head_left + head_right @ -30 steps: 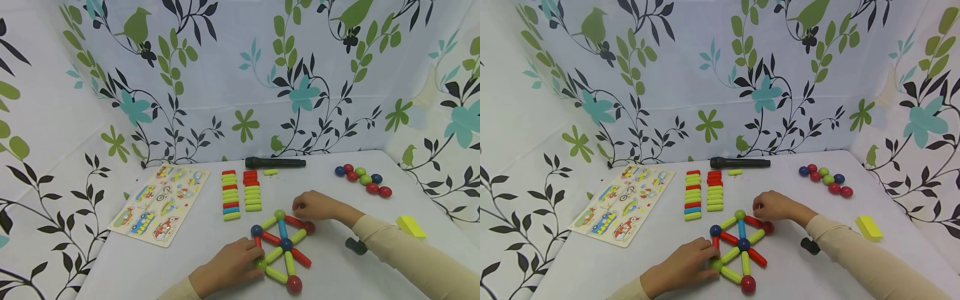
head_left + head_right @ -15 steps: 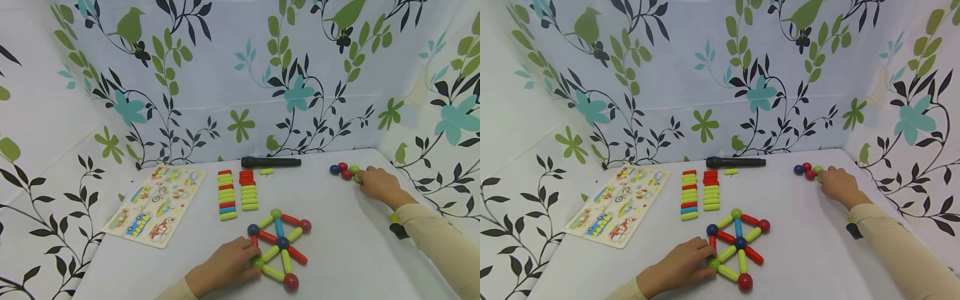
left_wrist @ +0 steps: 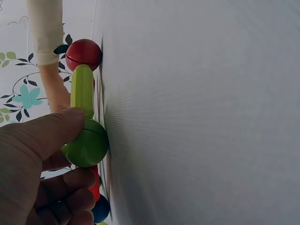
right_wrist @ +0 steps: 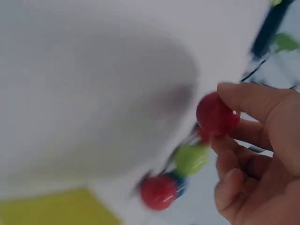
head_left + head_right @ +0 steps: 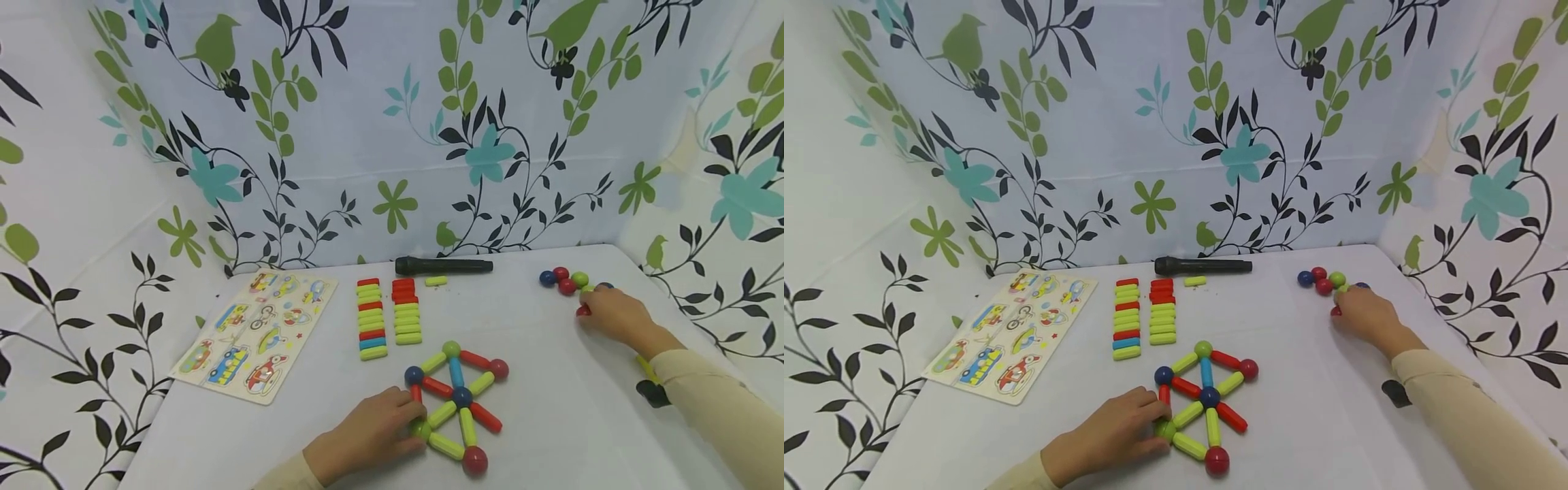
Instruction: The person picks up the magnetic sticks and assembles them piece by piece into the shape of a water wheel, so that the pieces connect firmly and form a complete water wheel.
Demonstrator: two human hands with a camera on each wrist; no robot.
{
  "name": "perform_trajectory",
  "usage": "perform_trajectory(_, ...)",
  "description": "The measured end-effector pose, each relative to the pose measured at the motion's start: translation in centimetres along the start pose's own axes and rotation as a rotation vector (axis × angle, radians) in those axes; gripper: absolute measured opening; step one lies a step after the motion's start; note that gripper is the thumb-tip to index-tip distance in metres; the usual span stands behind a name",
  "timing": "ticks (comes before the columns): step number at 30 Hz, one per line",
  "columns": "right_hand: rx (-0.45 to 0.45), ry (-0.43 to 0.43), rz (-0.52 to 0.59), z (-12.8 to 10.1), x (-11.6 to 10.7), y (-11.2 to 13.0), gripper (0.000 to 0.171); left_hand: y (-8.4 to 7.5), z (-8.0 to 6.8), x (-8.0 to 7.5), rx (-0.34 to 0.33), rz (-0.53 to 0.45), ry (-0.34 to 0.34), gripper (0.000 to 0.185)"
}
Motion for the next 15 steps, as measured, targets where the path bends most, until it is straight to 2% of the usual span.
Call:
perform_trajectory(4,-0.159,0.061,0.164,-3.7,0.2,5.5,0.027,-0.1,-0.1,0.0,-0.009,-0.001,0.006,0.031)
perform_trajectory(6,-0.229,0.124,0.242,-6.1,0.6,8.7,0.026,0.0,-0.1,0.0,-0.011,-0.001,0.005,0.031)
perform_trajectory(9,-0.283,0.246,0.305,-9.2,2.0,12.7,0.028,0.1,0.0,0.0,-0.008,-0.002,-0.001,0.031)
perform_trajectory(12,-0.306,0.332,0.318,-11.1,3.3,15.1,0.035,0.1,0.0,0.0,-0.005,-0.004,-0.004,0.032)
perform_trajectory(15,-0.306,0.359,0.321,-11.8,4.3,16.3,0.041,0.1,0.1,0.1,-0.002,-0.011,-0.002,0.032)
Point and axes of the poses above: each hand's wrist, its own z-axis towards the middle knuckle, its own x-axis out of the palm, y = z × x, the point moved 4 cm from there along z, towards the middle knuckle, and after that the axes turned 6 degrees about x, right-handed, at the moved point
